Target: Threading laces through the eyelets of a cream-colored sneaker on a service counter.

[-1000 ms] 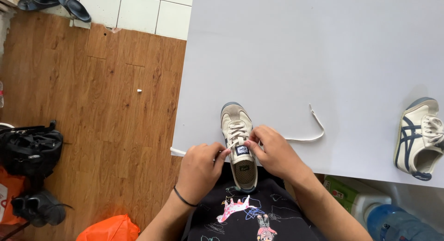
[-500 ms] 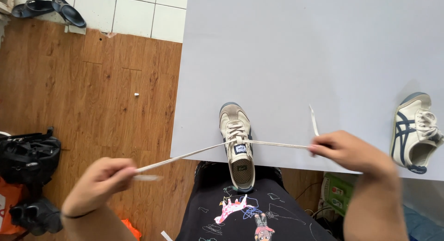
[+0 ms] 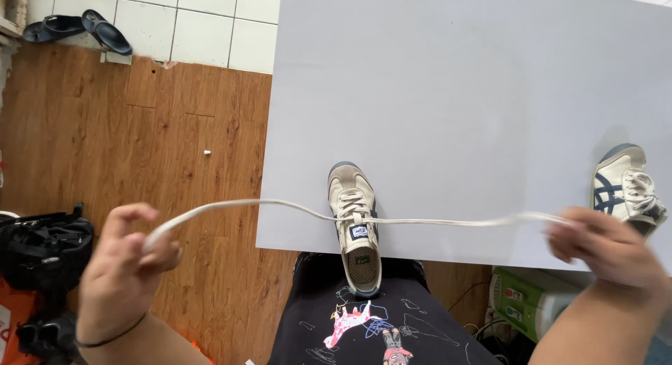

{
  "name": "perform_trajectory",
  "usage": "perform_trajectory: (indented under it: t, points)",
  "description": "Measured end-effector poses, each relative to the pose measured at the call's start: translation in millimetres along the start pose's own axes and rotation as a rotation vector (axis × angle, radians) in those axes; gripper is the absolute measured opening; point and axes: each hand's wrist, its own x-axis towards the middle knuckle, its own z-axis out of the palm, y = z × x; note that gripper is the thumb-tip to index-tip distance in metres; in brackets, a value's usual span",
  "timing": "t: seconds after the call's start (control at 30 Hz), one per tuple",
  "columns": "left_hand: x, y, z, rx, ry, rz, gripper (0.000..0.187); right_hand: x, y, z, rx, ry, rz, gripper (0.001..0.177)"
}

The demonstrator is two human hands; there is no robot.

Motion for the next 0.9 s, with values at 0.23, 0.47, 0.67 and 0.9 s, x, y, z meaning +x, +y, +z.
perform_trajectory:
  t: [0.23, 0.47, 0.67, 0.9]
  points:
    - [46, -22, 142, 0.757, -0.068, -0.115, 0.020, 112, -22, 139, -0.209, -0.562, 0.202, 0.035]
    - [56, -124, 225, 1.181, -0.363, 0.074, 0.019, 154, 40, 223, 0.390, 0.438, -0.053, 0.026]
    - [54, -148, 237, 1.314, -0.345, 0.117, 0.011, 139, 35, 278, 0.388, 0.167, 0.055, 0.031]
    - [55, -141, 242, 1.276, -0.336, 0.099, 0.013, 141, 22, 297, 0.375, 0.214, 0.064, 0.037]
